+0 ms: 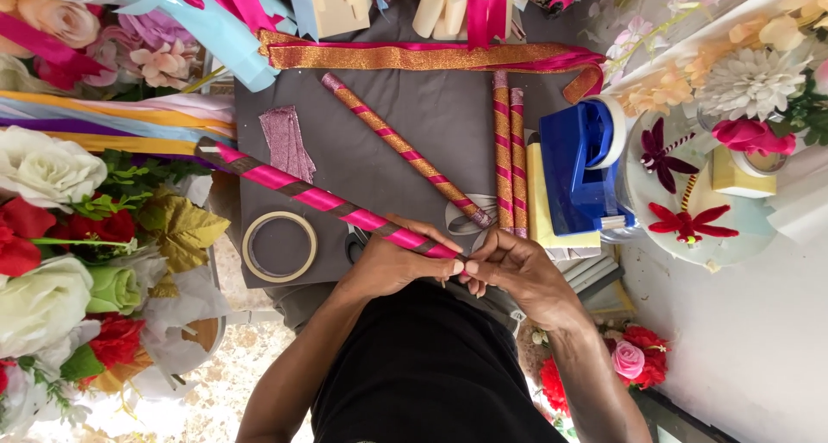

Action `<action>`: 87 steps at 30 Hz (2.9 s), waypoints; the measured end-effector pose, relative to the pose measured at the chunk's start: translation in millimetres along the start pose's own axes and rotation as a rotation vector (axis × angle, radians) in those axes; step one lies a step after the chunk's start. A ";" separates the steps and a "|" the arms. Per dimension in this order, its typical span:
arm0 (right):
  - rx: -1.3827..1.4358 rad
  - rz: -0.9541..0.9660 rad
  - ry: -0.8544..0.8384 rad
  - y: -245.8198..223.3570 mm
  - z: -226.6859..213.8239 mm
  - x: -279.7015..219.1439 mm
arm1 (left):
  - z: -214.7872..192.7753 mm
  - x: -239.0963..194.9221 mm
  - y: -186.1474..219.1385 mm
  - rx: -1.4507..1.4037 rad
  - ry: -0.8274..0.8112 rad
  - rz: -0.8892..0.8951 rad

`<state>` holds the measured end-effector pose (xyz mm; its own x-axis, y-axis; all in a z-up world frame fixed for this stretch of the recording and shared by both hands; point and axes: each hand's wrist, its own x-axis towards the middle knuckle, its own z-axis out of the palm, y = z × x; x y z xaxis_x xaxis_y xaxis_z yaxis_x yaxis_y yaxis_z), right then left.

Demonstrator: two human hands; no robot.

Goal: The person wraps a pink ribbon around a cylindrical stick, securing it with tape. They then use scissors to cut a piece of tape from a roll and apply it to the end of the ribbon-wrapped stick.

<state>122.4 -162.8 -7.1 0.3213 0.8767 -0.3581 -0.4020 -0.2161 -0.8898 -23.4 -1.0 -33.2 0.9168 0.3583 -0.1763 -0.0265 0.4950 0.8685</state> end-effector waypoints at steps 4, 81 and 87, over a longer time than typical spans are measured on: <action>-0.035 0.016 -0.054 -2.2 2.1 -5.3 | 0.3 -1.6 2.4 -0.040 -0.009 -0.047; 0.378 -0.471 -0.142 15.1 23.2 -4.7 | -19.6 -67.3 31.3 0.159 0.035 0.349; -0.128 -0.453 0.391 -4.5 30.0 -28.1 | 23.6 -43.2 58.0 0.474 -0.022 0.202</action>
<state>89.4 -173.6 15.4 0.7368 0.6761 0.0078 -0.0533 0.0696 -0.9962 -55.1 -6.4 35.7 0.9205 0.3901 0.0223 -0.0251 0.0021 0.9997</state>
